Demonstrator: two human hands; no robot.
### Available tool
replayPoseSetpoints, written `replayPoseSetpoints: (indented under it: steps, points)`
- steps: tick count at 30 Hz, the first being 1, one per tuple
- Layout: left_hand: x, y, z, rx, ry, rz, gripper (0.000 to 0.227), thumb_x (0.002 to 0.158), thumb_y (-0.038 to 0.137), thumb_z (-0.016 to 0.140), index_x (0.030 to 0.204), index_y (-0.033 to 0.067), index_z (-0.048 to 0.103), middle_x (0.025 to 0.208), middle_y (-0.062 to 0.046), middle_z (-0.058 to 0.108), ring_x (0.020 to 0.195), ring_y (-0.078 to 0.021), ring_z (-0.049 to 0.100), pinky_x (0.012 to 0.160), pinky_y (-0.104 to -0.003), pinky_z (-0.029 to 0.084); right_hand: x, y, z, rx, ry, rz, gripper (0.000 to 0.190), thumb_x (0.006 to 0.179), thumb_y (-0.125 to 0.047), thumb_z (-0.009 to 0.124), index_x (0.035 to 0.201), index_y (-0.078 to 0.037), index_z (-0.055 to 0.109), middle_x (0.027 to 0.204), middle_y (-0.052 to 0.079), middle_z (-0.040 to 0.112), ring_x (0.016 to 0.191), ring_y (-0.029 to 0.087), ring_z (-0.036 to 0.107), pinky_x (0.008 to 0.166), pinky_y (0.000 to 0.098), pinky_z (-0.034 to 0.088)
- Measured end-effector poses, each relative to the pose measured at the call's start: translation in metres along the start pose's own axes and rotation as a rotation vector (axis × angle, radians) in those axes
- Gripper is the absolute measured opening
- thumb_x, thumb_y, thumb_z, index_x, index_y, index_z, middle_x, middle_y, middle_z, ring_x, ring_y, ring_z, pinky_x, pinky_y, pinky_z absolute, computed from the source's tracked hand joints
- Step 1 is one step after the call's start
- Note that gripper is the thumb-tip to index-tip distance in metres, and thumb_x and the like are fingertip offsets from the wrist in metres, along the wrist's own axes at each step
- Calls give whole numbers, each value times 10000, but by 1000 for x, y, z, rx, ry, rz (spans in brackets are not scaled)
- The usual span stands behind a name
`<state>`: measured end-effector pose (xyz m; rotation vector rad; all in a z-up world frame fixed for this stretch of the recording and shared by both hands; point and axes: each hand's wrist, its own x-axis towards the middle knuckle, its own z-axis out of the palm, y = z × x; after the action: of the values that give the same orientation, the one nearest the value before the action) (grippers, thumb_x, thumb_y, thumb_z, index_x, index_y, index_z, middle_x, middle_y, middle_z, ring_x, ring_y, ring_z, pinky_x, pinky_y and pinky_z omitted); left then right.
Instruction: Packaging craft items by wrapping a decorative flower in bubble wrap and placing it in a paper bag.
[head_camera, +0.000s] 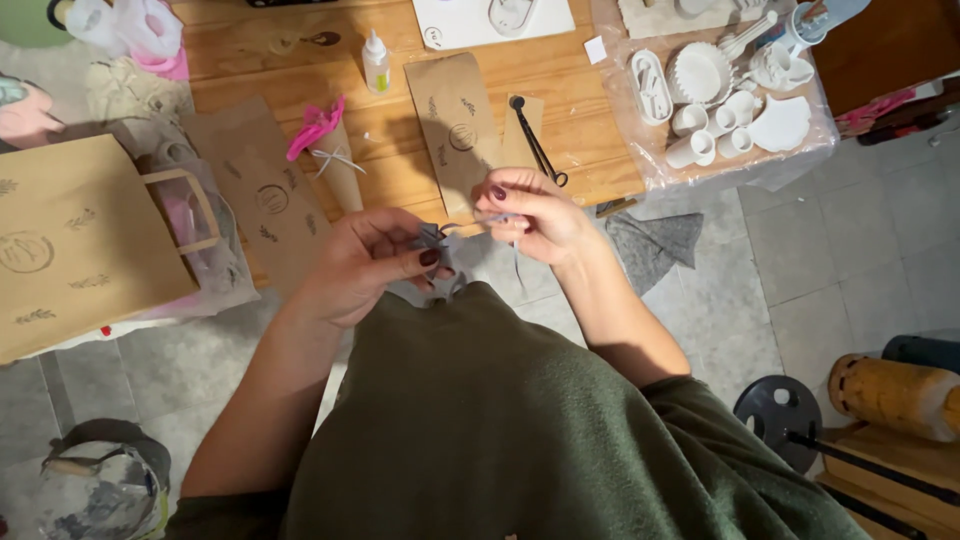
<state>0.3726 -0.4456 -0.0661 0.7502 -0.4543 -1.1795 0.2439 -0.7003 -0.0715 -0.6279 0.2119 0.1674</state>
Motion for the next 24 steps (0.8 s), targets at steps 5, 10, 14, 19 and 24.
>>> replayPoseSetpoints:
  steps: [5,10,14,19,24]
  points:
    - [-1,5,3,128,39,-39,204,917,-10,724,1117,6,692,999,-129,760,910,-240,758,753,-347,616,-4,-8,-4,-222,-181,-147,158,962,-86,768,894,2,656,905,67,585,838,138,495,606,237,327]
    - [-3,23,20,554,-80,196,188,913,23,763,1087,16,691,1126,-21,664,1059,-146,655,920,-297,543,-11,-29,12,-339,-256,-216,136,923,-59,771,1006,7,685,894,28,620,765,85,499,641,221,347]
    - [-5,30,26,776,-125,246,157,937,45,760,1058,26,663,1040,2,699,1004,-86,653,918,-247,530,-4,-31,23,-359,-171,-235,93,951,-12,739,1039,3,712,787,9,647,590,23,495,539,177,361]
    - [-6,23,25,593,-138,7,155,925,63,764,1067,15,719,998,-6,743,925,-53,672,827,-232,551,18,-7,12,-511,-23,-443,105,969,-8,763,1055,-6,702,908,35,699,753,63,586,673,221,447]
    - [-8,8,5,612,48,50,206,843,25,840,1007,-5,720,907,-22,759,772,-39,655,668,-210,521,21,26,-1,-747,17,-403,125,969,-59,780,1045,-5,698,960,30,742,835,68,659,725,225,513]
